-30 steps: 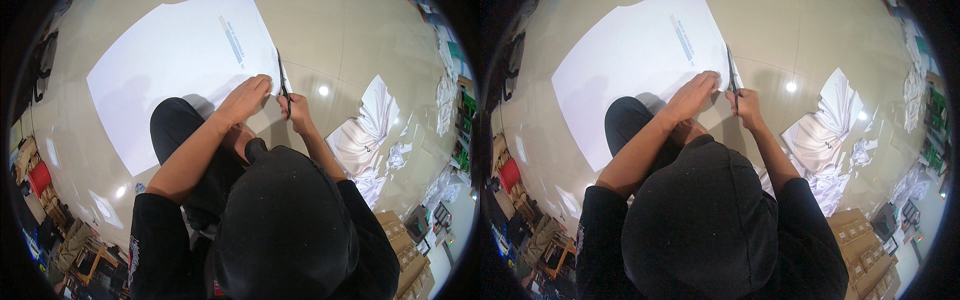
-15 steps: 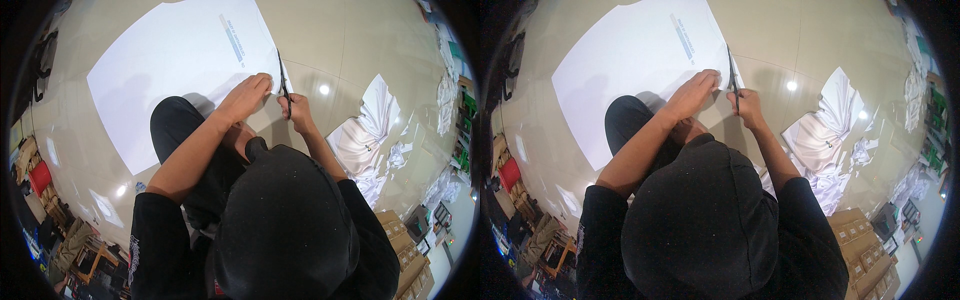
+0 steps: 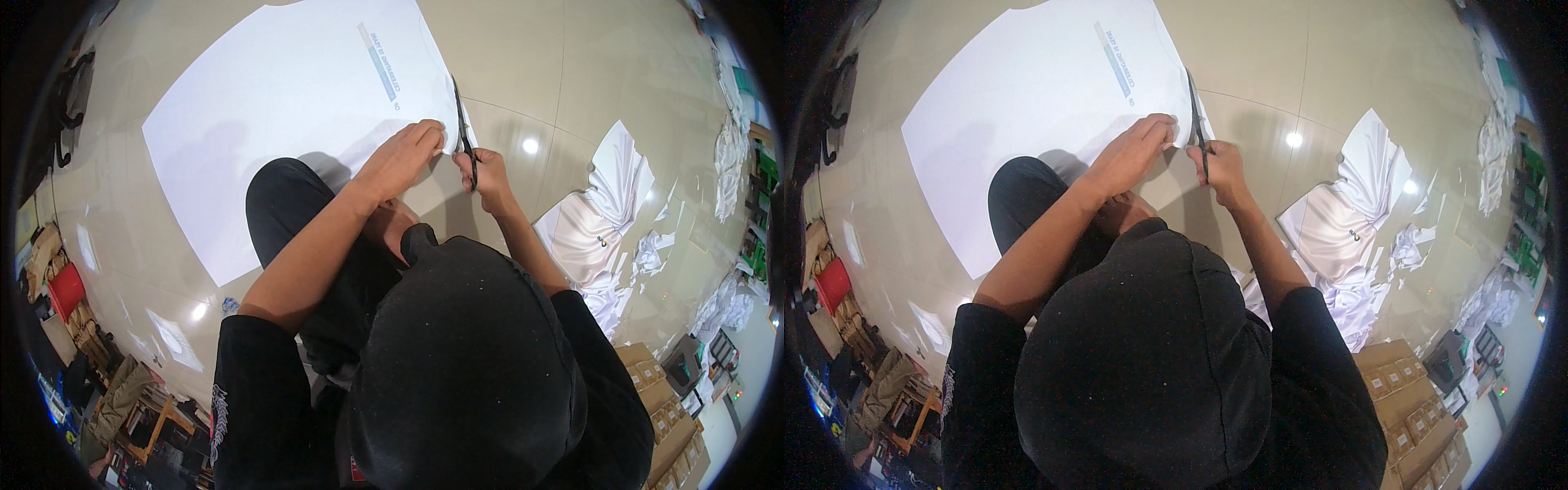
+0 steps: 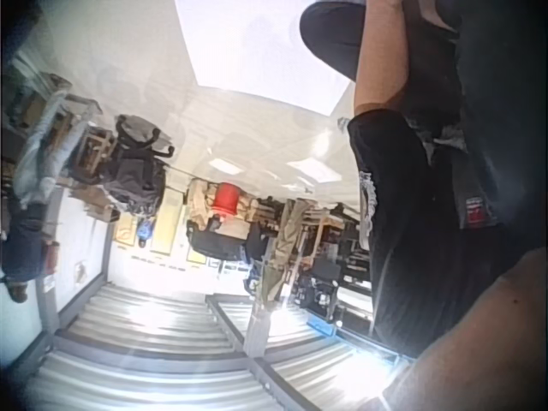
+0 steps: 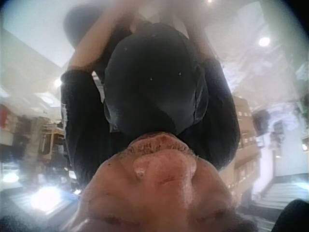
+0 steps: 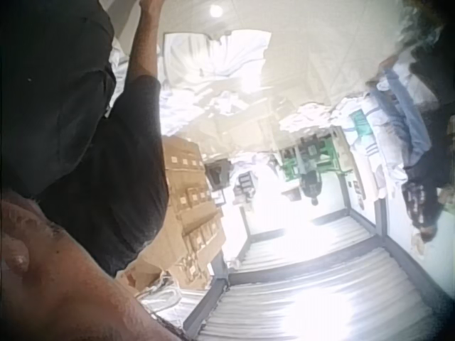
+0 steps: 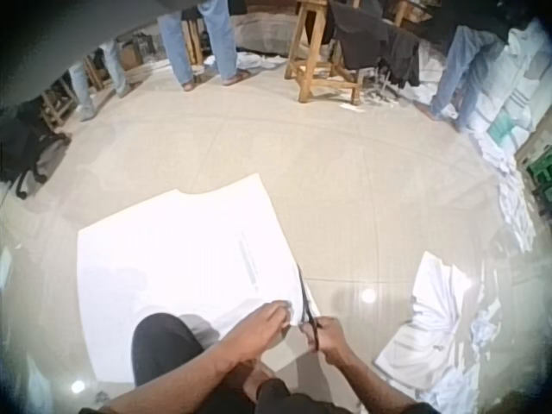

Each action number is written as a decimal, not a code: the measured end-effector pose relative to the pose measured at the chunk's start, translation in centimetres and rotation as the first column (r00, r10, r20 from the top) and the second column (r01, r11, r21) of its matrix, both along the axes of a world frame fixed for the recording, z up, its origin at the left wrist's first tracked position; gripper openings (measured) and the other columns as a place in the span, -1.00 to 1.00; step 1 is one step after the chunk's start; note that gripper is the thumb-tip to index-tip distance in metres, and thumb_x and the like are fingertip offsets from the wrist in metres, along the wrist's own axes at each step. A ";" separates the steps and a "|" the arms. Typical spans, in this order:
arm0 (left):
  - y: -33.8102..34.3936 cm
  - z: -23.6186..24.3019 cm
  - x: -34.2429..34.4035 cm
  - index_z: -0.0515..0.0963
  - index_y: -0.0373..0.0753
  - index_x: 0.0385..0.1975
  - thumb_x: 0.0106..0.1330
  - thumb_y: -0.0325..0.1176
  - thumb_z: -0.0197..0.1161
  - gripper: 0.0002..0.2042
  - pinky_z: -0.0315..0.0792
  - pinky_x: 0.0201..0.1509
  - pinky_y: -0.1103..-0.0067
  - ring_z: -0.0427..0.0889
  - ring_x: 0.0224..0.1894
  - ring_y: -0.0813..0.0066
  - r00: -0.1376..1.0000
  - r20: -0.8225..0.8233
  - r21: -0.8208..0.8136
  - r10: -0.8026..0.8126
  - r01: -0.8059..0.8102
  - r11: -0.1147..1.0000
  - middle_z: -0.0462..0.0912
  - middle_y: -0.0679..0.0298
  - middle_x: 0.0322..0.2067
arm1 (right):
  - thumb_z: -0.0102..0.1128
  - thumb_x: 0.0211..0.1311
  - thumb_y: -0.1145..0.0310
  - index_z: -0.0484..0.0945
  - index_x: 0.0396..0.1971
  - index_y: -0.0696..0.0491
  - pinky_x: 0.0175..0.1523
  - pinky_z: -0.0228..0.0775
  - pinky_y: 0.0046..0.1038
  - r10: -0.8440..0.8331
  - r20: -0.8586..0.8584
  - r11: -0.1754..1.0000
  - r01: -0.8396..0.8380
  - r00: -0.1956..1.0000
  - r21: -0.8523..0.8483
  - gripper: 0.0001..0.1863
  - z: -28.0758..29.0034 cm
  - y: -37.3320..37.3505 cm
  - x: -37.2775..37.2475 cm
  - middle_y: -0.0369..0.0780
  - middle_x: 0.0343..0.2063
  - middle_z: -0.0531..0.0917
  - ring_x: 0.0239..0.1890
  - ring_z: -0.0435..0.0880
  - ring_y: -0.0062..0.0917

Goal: The person sits on the floor and uses scissors to cut a large white fabric sheet along a printed pattern. They trim the edges and separate the fabric into two distinct pieces, leaving the cut pieces on the floor.

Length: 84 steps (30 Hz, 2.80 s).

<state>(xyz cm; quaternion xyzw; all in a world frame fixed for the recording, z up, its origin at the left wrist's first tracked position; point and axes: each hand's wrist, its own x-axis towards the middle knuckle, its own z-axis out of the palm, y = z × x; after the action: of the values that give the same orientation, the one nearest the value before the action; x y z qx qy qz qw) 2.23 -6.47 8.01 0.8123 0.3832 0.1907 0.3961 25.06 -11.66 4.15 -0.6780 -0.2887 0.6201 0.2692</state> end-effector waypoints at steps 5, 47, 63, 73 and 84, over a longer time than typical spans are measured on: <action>0.0 0.0 0.0 0.44 -0.31 -0.06 0.54 -0.44 0.15 -0.88 0.50 0.30 0.23 0.57 0.27 -0.06 1.000 0.004 0.010 -0.001 0.001 1.000 0.55 0.04 0.26 | 0.53 0.15 0.25 0.58 -0.60 0.11 -0.59 0.16 -0.54 -0.061 -0.021 0.998 0.062 0.998 0.015 -0.67 0.0 0.2 -0.3 -0.36 -0.74 0.50 -0.72 0.41 -0.68; -1.5 -0.9 0.6 0.49 -0.22 -0.03 0.46 -0.32 0.26 -0.79 0.51 0.16 0.20 0.59 0.13 0.01 0.955 -0.250 -0.247 -0.158 0.095 0.964 0.58 0.07 0.00 | 0.49 0.33 0.05 0.68 -0.44 0.17 -0.38 0.47 -0.47 -0.132 0.338 0.985 0.162 0.932 -0.061 -0.57 3.5 -22.2 6.7 -0.21 -0.57 0.72 -0.51 0.69 -0.59; -0.1 -3.3 3.9 0.60 -0.20 -0.01 0.34 -0.19 0.45 -0.67 0.34 0.19 0.22 0.48 0.12 0.16 0.898 -0.218 0.231 0.383 -0.334 0.914 0.52 0.17 -0.02 | 0.55 0.26 0.10 0.58 -0.57 0.08 -0.54 0.32 -0.53 0.536 0.207 0.844 -0.521 0.819 -0.124 -0.57 4.1 3.6 12.9 -0.33 -0.71 0.55 -0.68 0.52 -0.66; -0.2 -5.4 4.2 0.64 -0.08 -0.16 0.38 -0.28 0.40 -0.87 0.30 0.17 0.21 0.49 0.06 0.28 0.884 -0.082 0.266 0.459 -0.425 0.865 0.53 0.33 -0.06 | 0.49 0.20 0.19 0.57 -0.56 0.08 -0.53 0.31 -0.51 0.716 0.075 0.691 -0.690 0.694 -0.217 -0.67 4.5 8.2 14.5 -0.33 -0.70 0.52 -0.67 0.50 -0.66; -0.3 -5.2 4.0 0.62 -0.09 -0.17 0.38 -0.30 0.40 -0.87 0.28 0.18 0.22 0.50 0.05 0.30 0.881 0.001 0.216 0.473 -0.462 0.860 0.53 0.35 -0.08 | 0.39 0.19 0.27 0.50 -0.61 0.03 -0.53 0.25 -0.54 0.733 -0.005 0.669 -0.722 0.681 -0.176 -0.71 3.7 10.4 12.1 -0.38 -0.70 0.47 -0.66 0.45 -0.70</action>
<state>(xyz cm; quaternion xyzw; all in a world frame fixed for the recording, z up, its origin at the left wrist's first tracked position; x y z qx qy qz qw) 6.24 -6.80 2.86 0.7368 0.5567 0.2994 0.2399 37.15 -1.26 7.85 -0.5465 -0.4917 0.6747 -0.0662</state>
